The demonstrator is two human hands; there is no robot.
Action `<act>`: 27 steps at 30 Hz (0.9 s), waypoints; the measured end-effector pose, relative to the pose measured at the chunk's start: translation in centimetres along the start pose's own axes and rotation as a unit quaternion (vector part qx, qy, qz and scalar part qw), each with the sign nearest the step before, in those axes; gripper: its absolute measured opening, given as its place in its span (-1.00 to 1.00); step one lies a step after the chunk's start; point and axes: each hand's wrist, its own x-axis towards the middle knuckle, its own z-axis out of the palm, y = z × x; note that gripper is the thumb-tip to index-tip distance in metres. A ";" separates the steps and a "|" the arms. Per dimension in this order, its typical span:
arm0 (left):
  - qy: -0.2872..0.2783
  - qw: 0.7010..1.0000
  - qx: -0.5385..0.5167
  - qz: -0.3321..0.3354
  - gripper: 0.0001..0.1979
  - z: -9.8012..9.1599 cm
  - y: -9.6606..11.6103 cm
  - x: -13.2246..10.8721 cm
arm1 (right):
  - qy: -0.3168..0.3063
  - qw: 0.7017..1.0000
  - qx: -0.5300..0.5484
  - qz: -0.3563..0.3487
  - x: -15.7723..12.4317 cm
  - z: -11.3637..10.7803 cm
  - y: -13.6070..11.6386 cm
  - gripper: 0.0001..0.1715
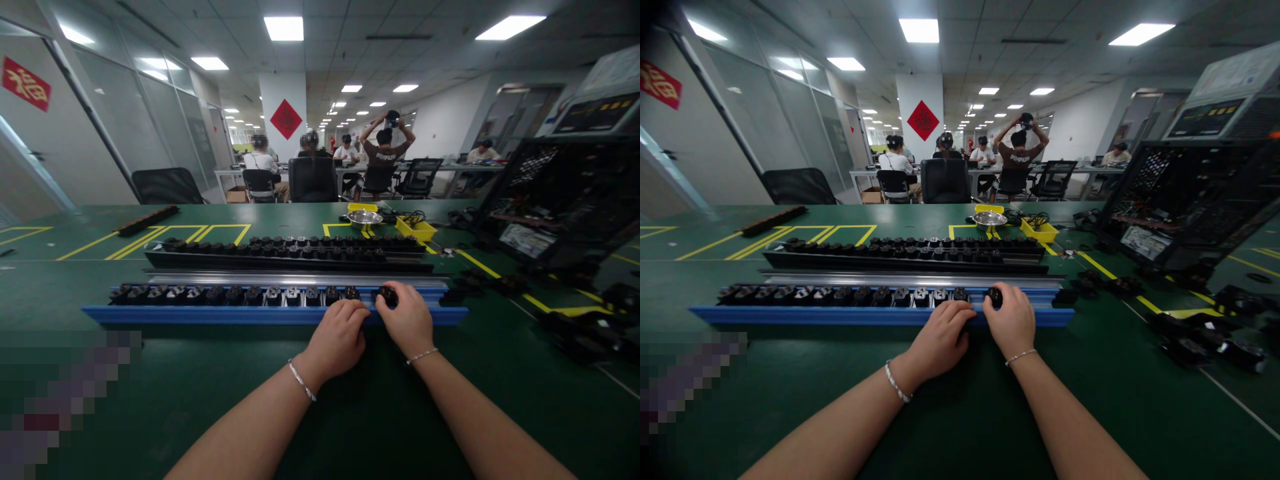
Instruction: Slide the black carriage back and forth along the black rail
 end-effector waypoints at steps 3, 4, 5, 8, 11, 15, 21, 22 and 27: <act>0.001 1.000 0.001 0.002 -0.58 0.0 0.0 -0.1 | 0.004 1.000 0.002 0.003 0.0 0.0 0.1 -0.72; 0.001 1.000 0.002 0.002 -0.59 0.0 0.0 -0.1 | 0.003 1.000 0.003 0.004 0.0 0.0 0.0 -0.72; 0.000 1.000 0.003 0.001 -0.59 0.0 0.0 -0.1 | 0.001 1.000 0.002 0.005 0.0 -0.1 0.0 -0.72; -0.002 1.000 0.003 0.001 -0.59 -0.1 0.1 0.0 | -0.003 1.000 -0.013 0.016 0.1 -0.2 0.0 -0.72; -0.001 1.000 0.000 -0.001 -0.61 -0.2 0.1 0.0 | 0.004 0.999 -0.037 0.037 0.2 -0.4 0.3 -0.74; -0.003 1.000 0.000 -0.003 -0.61 -0.2 0.1 0.0 | 0.015 0.997 -0.053 0.051 0.4 -0.7 0.7 -0.75; -0.008 1.000 -0.001 -0.005 -0.61 -0.3 0.2 0.0 | 0.024 0.994 -0.077 0.078 0.7 -1.0 1.5 -0.73; -0.009 1.000 -0.002 -0.005 -0.61 -0.3 0.2 0.0 | 0.024 0.993 -0.081 0.081 0.8 -1.1 1.6 -0.72; -0.005 1.000 -0.008 -0.006 -0.61 -0.3 0.1 0.0 | 0.025 0.991 -0.090 0.092 1.0 -1.1 2.2 -0.68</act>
